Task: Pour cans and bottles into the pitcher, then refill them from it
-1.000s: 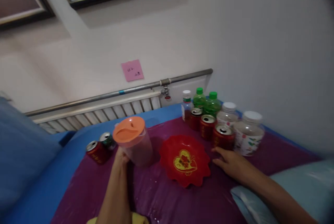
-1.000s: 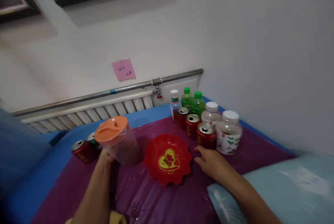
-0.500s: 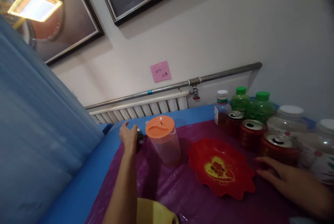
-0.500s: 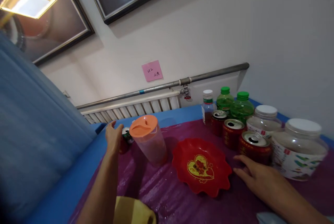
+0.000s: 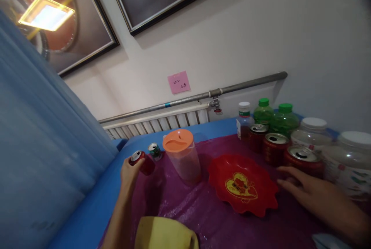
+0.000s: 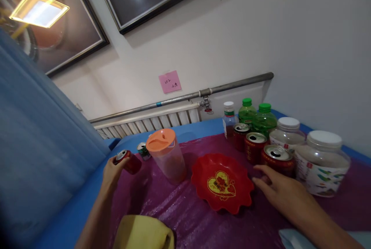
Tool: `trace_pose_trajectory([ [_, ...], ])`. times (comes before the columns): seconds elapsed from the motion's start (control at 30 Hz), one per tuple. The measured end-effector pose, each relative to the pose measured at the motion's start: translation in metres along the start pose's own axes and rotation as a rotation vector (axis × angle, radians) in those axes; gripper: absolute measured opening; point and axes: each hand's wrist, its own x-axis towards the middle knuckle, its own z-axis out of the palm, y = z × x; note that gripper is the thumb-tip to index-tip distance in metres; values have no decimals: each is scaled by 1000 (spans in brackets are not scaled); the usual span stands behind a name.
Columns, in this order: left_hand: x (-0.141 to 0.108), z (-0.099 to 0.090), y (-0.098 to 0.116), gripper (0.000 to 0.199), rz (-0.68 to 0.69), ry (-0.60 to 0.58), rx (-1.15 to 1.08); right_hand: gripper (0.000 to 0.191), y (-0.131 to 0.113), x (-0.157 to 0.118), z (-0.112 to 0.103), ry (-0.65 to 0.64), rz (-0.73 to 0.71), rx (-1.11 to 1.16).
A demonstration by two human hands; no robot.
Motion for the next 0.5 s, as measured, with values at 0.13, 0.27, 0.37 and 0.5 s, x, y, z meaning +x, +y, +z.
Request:
trace_pose_trajectory([
  [0.13, -59, -23, 31, 57, 113, -329, -241, 43, -40, -14, 1, -243, -39, 318],
  [0.27, -127, -10, 66, 66, 263, -986, -460, 73, -86, -35, 0, -689, -203, 589],
  [0.37, -158, 11, 90, 64, 362, -1156, -551, 86, -110, -45, -5, -905, -276, 816],
  [0.5, -140, 26, 97, 72, 272, -850, -702, 80, -110, -40, -6, -837, -257, 1009],
])
